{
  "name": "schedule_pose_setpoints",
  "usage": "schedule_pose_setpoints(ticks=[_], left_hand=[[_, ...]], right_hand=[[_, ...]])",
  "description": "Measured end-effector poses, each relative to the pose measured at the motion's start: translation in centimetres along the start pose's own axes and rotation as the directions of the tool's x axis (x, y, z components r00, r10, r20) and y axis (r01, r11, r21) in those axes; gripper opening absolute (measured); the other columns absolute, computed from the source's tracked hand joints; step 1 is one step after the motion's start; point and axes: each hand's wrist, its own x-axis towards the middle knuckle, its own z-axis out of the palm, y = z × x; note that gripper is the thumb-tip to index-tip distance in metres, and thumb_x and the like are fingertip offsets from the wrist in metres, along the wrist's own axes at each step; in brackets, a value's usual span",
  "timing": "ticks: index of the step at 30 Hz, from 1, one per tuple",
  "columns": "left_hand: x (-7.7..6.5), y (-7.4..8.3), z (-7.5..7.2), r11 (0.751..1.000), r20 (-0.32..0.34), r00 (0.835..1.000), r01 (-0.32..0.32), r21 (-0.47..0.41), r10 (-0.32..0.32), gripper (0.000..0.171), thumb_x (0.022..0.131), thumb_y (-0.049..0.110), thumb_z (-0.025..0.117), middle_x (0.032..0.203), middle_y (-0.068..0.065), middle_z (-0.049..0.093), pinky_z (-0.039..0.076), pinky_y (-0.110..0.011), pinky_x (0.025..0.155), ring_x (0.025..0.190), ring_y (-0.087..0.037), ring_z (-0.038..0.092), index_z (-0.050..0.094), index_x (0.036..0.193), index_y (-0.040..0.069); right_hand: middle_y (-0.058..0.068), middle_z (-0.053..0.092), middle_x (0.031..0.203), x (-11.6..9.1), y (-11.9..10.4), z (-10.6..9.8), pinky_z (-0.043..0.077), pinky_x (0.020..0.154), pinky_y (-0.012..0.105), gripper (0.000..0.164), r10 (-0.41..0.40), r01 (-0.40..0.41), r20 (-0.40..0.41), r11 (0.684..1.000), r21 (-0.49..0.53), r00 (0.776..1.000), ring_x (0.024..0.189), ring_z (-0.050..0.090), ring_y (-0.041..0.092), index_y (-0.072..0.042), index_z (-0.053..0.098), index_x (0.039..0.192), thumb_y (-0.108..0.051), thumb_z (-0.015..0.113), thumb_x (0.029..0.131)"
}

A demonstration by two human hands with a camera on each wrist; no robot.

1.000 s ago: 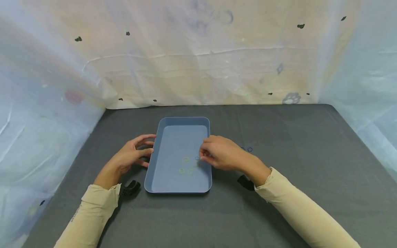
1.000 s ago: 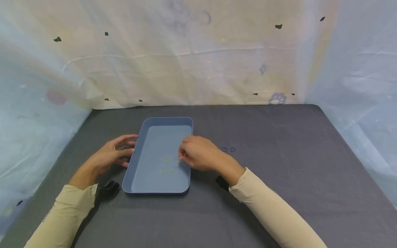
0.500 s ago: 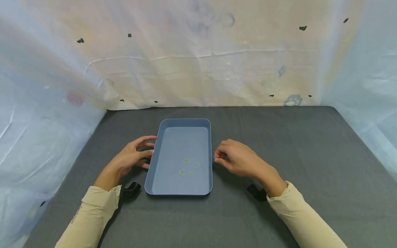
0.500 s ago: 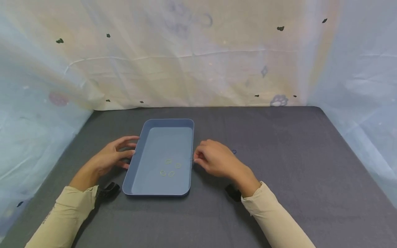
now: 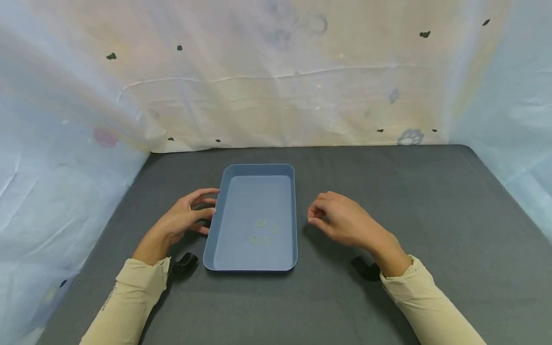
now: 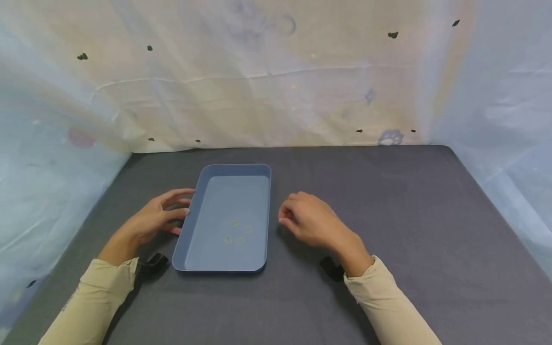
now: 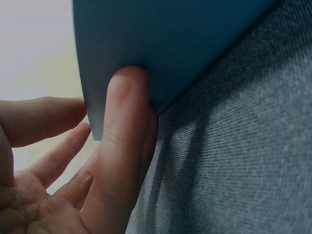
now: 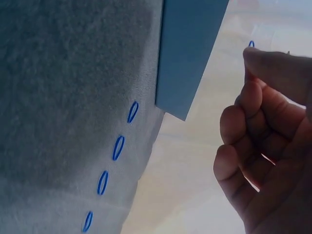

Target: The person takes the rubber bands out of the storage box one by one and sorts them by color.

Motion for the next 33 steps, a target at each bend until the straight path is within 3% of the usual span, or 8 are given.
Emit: schedule_pose_setpoints(ticks=[19,33], left_hand=[[-0.1,0.1,0.2,1.000,-0.021,1.000,-0.008,0.011,0.008,0.059,0.101,0.014,0.058,0.151,-0.027,0.037,0.063,-0.044,0.071,0.103,-0.026,0.064,0.033,0.155,0.014],[0.0,0.1,0.2,1.000,-0.022,1.000,0.004,0.012,-0.004,0.059,0.102,0.014,0.057,0.150,-0.026,0.039,0.063,-0.043,0.070,0.102,-0.026,0.065,0.033,0.155,0.015]], right_hand=[[-0.007,0.062,0.089,-1.8,2.7,-2.4,0.052,0.077,0.035,0.007,0.071,-0.071,-0.041,0.997,-0.006,0.997,0.087,0.059,0.012,-0.019,0.067,0.089,-0.016,0.073,0.091],[-0.003,0.064,0.091,-2.5,5.1,-3.1,0.050,0.079,0.037,0.005,0.174,-0.174,0.003,0.985,0.006,0.985,0.090,0.061,0.018,-0.015,0.069,0.089,-0.017,0.070,0.094]])
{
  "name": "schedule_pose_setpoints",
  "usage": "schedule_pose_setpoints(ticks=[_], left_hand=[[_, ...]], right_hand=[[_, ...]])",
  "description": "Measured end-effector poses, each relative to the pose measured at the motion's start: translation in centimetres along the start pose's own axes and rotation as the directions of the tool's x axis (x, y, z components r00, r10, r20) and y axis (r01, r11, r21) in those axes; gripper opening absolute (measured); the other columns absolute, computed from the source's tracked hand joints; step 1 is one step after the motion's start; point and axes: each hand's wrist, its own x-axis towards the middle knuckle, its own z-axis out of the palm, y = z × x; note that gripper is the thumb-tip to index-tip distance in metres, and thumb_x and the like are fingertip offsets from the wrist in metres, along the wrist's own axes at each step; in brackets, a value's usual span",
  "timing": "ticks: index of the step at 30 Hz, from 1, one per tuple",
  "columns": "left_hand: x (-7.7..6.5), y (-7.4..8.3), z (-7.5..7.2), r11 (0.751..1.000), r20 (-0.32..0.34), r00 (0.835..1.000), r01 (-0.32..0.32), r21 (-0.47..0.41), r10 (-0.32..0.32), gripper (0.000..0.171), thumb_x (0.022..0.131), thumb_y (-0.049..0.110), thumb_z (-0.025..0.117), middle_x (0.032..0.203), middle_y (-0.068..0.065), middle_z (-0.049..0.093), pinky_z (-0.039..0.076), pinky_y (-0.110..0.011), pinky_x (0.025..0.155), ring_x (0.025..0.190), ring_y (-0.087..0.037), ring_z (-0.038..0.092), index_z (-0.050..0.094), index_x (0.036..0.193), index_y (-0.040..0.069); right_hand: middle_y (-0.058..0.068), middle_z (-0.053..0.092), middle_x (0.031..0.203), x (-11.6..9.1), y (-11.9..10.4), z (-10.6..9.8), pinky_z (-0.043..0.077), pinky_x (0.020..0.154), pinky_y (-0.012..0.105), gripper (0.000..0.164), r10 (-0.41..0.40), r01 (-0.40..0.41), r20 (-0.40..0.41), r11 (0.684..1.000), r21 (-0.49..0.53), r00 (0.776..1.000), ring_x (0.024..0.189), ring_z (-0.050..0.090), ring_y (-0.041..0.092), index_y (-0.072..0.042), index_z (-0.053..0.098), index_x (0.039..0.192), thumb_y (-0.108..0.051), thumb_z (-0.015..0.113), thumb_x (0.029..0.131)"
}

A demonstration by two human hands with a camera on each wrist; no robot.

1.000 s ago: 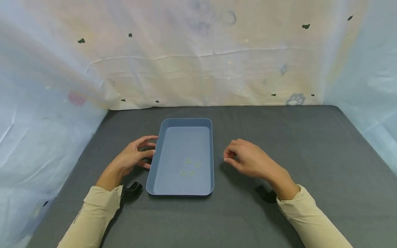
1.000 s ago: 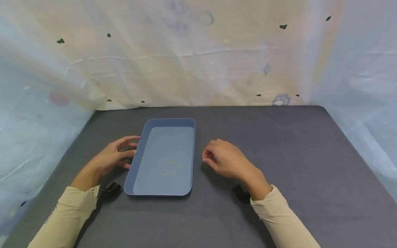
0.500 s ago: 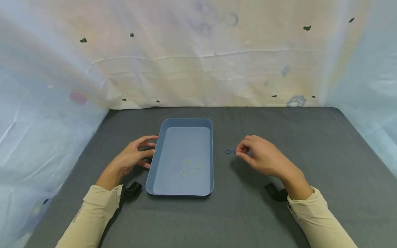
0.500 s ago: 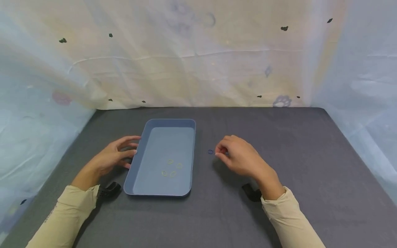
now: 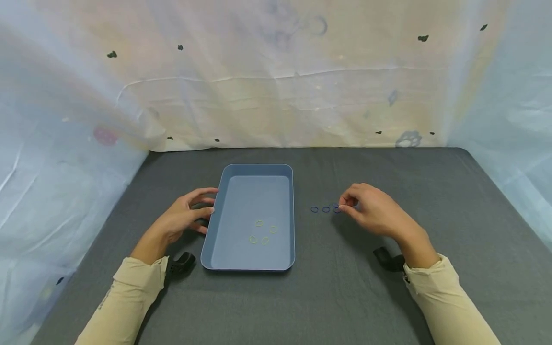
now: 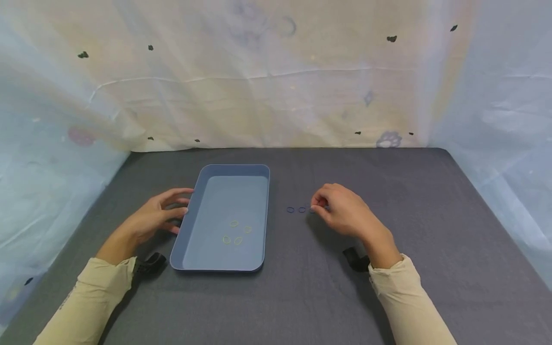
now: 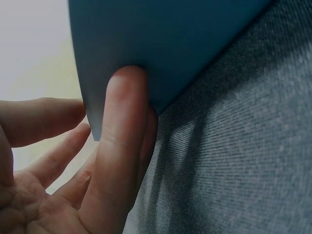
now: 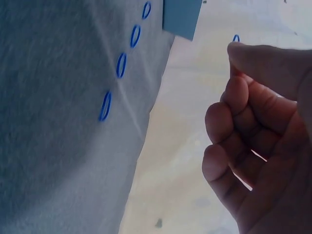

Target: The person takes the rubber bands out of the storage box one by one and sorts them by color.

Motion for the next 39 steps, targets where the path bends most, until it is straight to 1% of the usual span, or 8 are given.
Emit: schedule_pose_setpoints(ticks=[6,13,19,22,32,39], left_hand=[[-0.1,0.0,0.0,1.000,-0.003,1.000,-0.002,0.006,0.002,0.059,0.102,0.015,0.058,0.149,-0.026,0.040,0.063,-0.043,0.070,0.104,-0.028,0.064,0.033,0.155,0.016],[-0.1,-0.2,-0.1,1.000,-0.004,1.000,-0.014,0.010,0.014,0.060,0.101,0.017,0.059,0.151,-0.025,0.038,0.063,-0.042,0.070,0.105,-0.027,0.063,0.033,0.155,0.016],[0.0,-0.1,0.0,1.000,-0.004,1.000,-0.011,0.008,0.011,0.060,0.101,0.015,0.059,0.152,-0.025,0.037,0.063,-0.042,0.070,0.105,-0.028,0.063,0.033,0.155,0.016],[-0.1,0.0,0.0,1.000,-0.002,1.000,-0.011,0.005,0.011,0.060,0.101,0.015,0.058,0.152,-0.025,0.037,0.063,-0.042,0.069,0.104,-0.028,0.063,0.033,0.155,0.016],[-0.2,0.0,0.0,1.000,0.002,1.000,-0.011,0.010,0.011,0.059,0.101,0.015,0.058,0.151,-0.026,0.037,0.063,-0.042,0.070,0.107,-0.029,0.062,0.033,0.155,0.015],[-0.2,0.0,0.1,1.000,0.002,1.000,-0.012,0.012,0.012,0.059,0.101,0.015,0.058,0.152,-0.026,0.036,0.063,-0.042,0.070,0.107,-0.031,0.062,0.033,0.155,0.015]], right_hand=[[-0.001,0.065,0.094,-0.2,1.2,-0.7,0.050,0.079,0.039,0.005,0.046,-0.046,0.013,0.999,-0.005,0.999,0.091,0.060,0.018,-0.014,0.069,0.092,-0.017,0.067,0.096],[0.001,0.065,0.092,-0.4,2.3,-1.4,0.050,0.076,0.039,0.005,0.083,-0.083,0.025,0.996,-0.016,0.996,0.086,0.059,0.017,-0.011,0.070,0.094,-0.015,0.067,0.095],[0.002,0.065,0.089,-0.6,3.6,-1.3,0.049,0.072,0.037,0.006,0.093,-0.092,0.030,0.995,-0.041,0.995,0.081,0.058,0.015,-0.011,0.070,0.091,-0.014,0.067,0.094],[0.002,0.065,0.087,-0.8,4.2,-1.2,0.048,0.069,0.035,0.007,0.106,-0.104,0.047,0.994,-0.045,0.993,0.077,0.057,0.014,-0.010,0.070,0.090,-0.014,0.067,0.095],[0.001,0.064,0.084,-1.2,5.2,-0.7,0.046,0.067,0.032,0.008,0.128,-0.124,0.077,0.991,-0.049,0.989,0.072,0.054,0.011,-0.011,0.070,0.089,-0.016,0.068,0.094],[0.000,0.062,0.079,-1.2,5.8,-0.3,0.043,0.063,0.030,0.009,0.158,-0.155,0.121,0.987,-0.033,0.980,0.068,0.051,0.011,-0.010,0.070,0.088,-0.016,0.067,0.095]])
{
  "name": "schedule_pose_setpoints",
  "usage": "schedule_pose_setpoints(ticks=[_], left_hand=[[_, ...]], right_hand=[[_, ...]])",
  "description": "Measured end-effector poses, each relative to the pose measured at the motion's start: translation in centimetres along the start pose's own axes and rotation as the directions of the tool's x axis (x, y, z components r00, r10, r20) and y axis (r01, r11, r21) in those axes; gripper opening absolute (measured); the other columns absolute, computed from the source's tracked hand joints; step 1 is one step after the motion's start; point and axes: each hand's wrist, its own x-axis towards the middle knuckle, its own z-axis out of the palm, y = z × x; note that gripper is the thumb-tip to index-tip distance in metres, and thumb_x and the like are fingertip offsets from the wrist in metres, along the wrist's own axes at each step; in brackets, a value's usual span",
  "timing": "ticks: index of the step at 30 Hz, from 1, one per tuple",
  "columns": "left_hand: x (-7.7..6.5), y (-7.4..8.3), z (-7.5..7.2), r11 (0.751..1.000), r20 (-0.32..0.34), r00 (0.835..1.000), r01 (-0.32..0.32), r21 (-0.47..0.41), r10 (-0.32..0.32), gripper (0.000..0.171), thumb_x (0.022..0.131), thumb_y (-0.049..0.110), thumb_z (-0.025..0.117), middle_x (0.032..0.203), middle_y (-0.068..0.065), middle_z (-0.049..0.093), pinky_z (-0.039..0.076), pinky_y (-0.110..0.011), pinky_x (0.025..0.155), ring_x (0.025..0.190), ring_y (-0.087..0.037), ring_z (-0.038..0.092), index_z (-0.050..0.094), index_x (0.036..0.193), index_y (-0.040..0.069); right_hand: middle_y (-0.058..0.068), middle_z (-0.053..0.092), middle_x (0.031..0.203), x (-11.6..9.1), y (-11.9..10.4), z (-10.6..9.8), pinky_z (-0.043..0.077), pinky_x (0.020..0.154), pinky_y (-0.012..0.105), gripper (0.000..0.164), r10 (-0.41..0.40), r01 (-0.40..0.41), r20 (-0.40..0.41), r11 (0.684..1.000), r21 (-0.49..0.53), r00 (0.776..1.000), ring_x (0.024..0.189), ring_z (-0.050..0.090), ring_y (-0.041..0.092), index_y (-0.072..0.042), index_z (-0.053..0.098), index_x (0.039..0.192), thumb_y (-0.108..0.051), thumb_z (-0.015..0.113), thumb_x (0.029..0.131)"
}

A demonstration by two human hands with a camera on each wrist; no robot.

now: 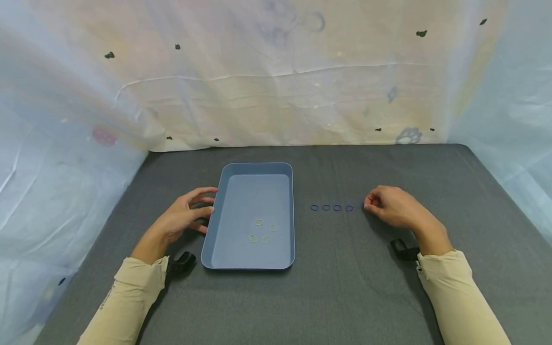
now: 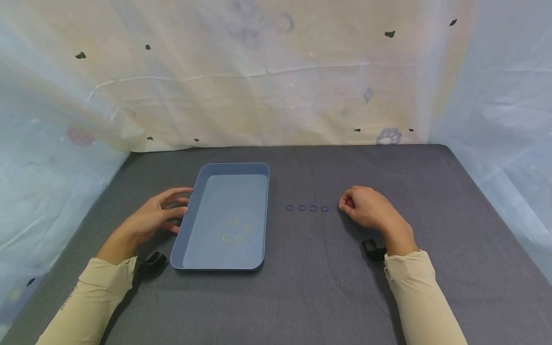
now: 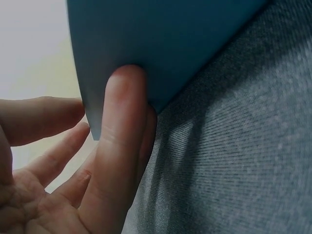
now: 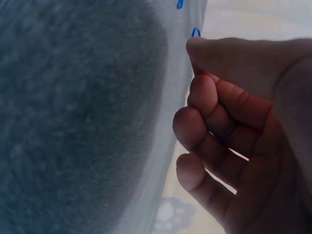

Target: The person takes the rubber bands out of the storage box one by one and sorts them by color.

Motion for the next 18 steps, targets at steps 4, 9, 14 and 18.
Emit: schedule_pose_setpoints(ticks=[4,9,14,18], left_hand=[[-0.08,0.05,0.01,1.000,-0.001,1.000,0.000,0.003,0.000,0.059,0.101,0.016,0.059,0.152,-0.026,0.037,0.063,-0.042,0.070,0.107,-0.030,0.062,0.033,0.155,0.016],[-0.08,0.09,0.05,1.000,-0.002,1.000,0.000,0.004,0.000,0.059,0.101,0.015,0.059,0.151,-0.026,0.037,0.063,-0.042,0.070,0.106,-0.029,0.063,0.033,0.155,0.015],[0.01,0.10,0.10,1.000,-0.008,1.000,-0.002,0.005,0.003,0.059,0.101,0.014,0.059,0.151,-0.026,0.037,0.063,-0.042,0.069,0.105,-0.028,0.063,0.033,0.155,0.015],[0.09,-0.03,0.04,1.000,-0.011,1.000,-0.002,0.002,0.002,0.059,0.101,0.014,0.058,0.151,-0.026,0.038,0.063,-0.042,0.069,0.104,-0.028,0.063,0.033,0.155,0.014]], right_hand=[[-0.001,0.061,0.078,0.07,0.21,0.27,0.041,0.062,0.029,0.009,0.004,-0.004,0.010,1.000,-0.001,1.000,0.067,0.049,0.011,-0.010,0.069,0.088,-0.015,0.067,0.094],[-0.001,0.060,0.077,0.19,0.30,0.67,0.040,0.061,0.029,0.009,0.009,-0.009,0.023,1.000,-0.010,1.000,0.066,0.049,0.011,-0.010,0.069,0.088,-0.015,0.066,0.095],[-0.001,0.061,0.077,0.28,0.35,0.75,0.040,0.061,0.029,0.009,0.030,-0.030,0.032,0.999,-0.013,0.999,0.066,0.050,0.011,-0.011,0.070,0.088,-0.016,0.066,0.094],[0.000,0.063,0.079,0.37,0.41,0.67,0.041,0.062,0.029,0.009,0.042,-0.042,0.030,0.999,-0.013,0.999,0.067,0.051,0.011,-0.011,0.071,0.089,-0.017,0.067,0.094]])
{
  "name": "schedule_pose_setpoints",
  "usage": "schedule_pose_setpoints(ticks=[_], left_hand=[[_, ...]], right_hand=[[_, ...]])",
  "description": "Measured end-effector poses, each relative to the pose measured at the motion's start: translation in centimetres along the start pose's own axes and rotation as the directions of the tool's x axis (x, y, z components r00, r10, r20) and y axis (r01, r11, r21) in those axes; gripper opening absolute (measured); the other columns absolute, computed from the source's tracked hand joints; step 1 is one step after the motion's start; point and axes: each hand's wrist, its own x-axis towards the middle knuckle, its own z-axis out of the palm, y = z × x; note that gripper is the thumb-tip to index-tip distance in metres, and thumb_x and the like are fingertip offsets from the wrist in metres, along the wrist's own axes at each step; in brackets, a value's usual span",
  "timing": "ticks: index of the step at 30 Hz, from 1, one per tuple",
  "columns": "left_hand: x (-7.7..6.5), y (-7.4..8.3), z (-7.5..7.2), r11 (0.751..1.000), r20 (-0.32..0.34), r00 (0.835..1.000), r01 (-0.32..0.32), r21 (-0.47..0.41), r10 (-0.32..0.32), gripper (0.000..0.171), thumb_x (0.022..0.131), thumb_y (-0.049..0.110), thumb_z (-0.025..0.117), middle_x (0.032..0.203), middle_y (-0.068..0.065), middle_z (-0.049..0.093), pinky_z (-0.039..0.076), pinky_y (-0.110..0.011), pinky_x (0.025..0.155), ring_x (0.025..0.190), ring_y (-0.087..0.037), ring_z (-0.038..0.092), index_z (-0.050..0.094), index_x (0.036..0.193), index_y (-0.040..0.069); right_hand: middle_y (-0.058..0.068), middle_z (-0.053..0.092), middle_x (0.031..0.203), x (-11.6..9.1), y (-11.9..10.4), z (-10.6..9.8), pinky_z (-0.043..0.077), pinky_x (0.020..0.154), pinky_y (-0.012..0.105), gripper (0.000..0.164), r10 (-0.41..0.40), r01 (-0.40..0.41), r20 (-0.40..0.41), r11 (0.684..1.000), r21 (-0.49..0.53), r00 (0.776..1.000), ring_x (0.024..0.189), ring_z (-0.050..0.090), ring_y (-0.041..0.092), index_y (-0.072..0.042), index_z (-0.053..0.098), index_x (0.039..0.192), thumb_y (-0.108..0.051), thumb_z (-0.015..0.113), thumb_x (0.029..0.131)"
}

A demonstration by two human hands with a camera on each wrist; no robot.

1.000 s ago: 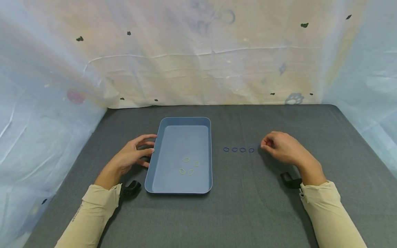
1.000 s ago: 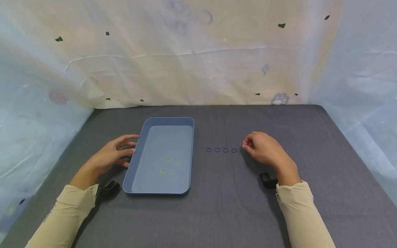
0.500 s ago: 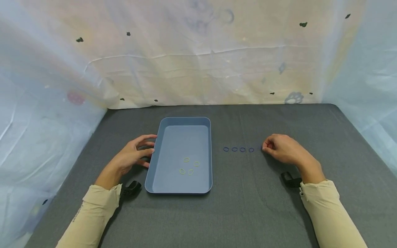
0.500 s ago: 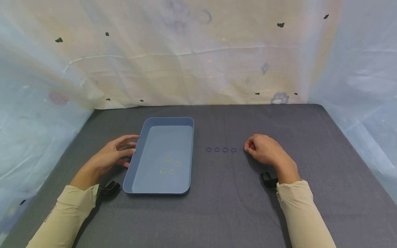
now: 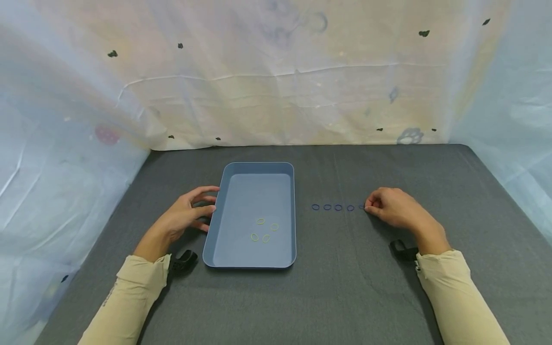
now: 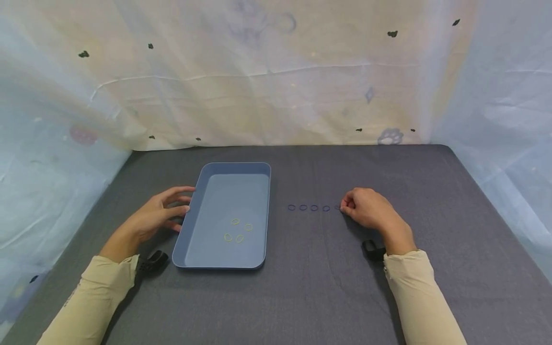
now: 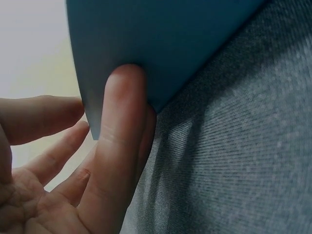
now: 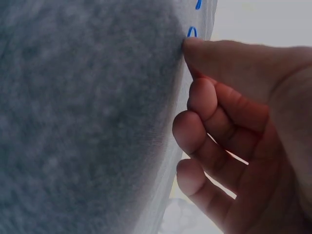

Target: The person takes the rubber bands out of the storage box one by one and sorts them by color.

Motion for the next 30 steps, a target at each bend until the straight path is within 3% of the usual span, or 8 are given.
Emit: schedule_pose_setpoints(ticks=[16,30], left_hand=[[0.02,0.06,0.08,1.000,0.003,1.000,-0.005,0.005,0.005,0.059,0.101,0.013,0.058,0.150,-0.026,0.038,0.063,-0.042,0.069,0.104,-0.027,0.063,0.033,0.155,0.013],[-0.06,0.13,0.10,1.000,0.005,1.000,-0.005,0.008,0.005,0.059,0.101,0.013,0.058,0.150,-0.026,0.038,0.063,-0.042,0.069,0.108,-0.031,0.062,0.033,0.155,0.013]], right_hand=[[-0.001,0.068,0.082,-0.17,0.12,-0.49,0.043,0.064,0.029,0.008,0.022,-0.023,0.020,0.999,0.044,1.000,0.071,0.054,0.011,-0.011,0.075,0.093,-0.018,0.071,0.091],[0.001,0.067,0.082,-0.21,-0.04,-0.93,0.043,0.062,0.029,0.011,0.004,-0.002,-0.056,1.000,0.027,0.998,0.071,0.055,0.011,-0.008,0.075,0.095,-0.018,0.073,0.090]])
